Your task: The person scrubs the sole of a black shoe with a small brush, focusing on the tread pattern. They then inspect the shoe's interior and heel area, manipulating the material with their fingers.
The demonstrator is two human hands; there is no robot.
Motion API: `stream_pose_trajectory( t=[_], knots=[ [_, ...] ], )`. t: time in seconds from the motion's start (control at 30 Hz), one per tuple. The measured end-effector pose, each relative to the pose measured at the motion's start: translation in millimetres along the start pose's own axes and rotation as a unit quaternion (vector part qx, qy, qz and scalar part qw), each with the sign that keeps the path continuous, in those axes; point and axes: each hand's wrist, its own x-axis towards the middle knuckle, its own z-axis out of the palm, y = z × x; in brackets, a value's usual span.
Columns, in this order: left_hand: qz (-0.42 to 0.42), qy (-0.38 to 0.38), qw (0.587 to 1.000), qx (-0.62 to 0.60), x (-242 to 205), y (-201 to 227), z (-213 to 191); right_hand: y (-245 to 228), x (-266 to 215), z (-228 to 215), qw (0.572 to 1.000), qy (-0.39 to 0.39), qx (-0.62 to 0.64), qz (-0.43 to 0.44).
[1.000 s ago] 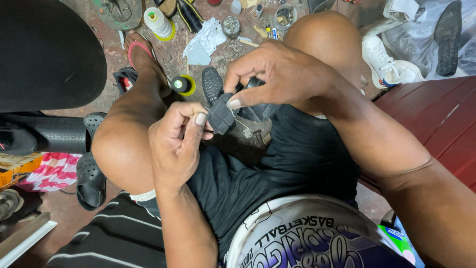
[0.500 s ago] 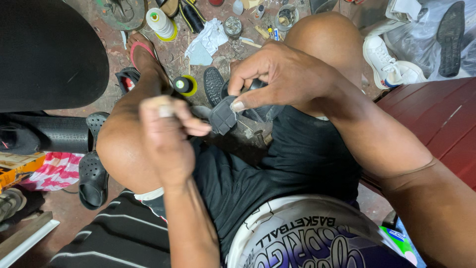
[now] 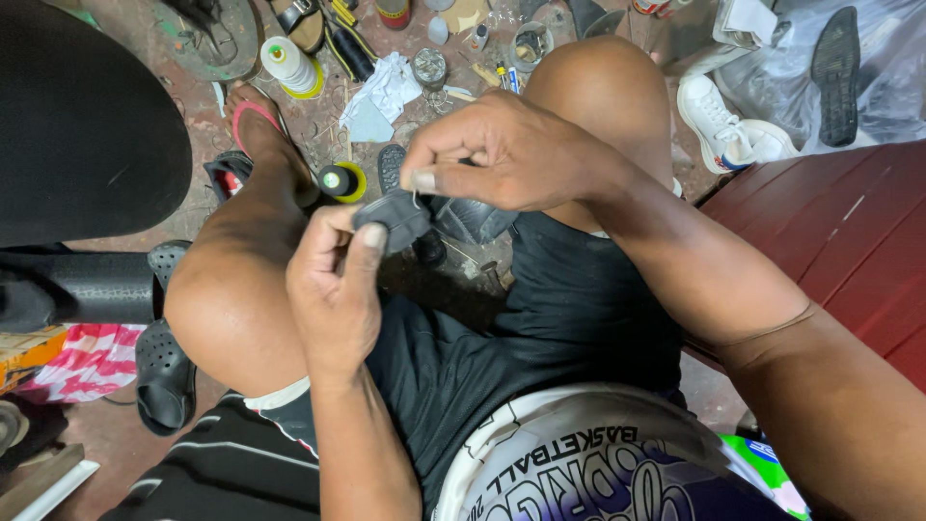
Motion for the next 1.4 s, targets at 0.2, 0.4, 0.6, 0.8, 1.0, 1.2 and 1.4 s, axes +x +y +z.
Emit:
stream_pose_trajectory(
  t=[0.2,0.4,0.6,0.8,1.0,1.2,1.4],
  knots=[
    [-0.009,-0.017,1.0,-0.019,-3,-3,-4,-11,-1,3,0.999,0.003,-0.028,0.03],
    [-0.01,-0.055,0.997,0.062,-3,3,-6,-4,-2,5,0.994,-0.015,-0.106,-0.034],
    [-0.024,-0.034,0.999,-0.002,-7,-2,-13,11,-3,-3,0.998,0.006,0.032,-0.054],
    [-0.024,-0.024,0.999,-0.026,-8,-6,-12,-8,-6,-3,0.998,-0.039,0.027,0.034],
    [-0.02,-0.006,0.999,-0.048,-4,-9,-5,-6,0,4,0.998,-0.058,0.025,0.023],
    [-0.078,-0.018,0.961,-0.265,2,1,-11,-17,-12,0,0.976,-0.03,0.191,0.099],
    [-0.009,-0.054,0.968,-0.245,1,-2,-9,-11,-12,-1,0.969,-0.022,0.224,0.104]
  ],
)
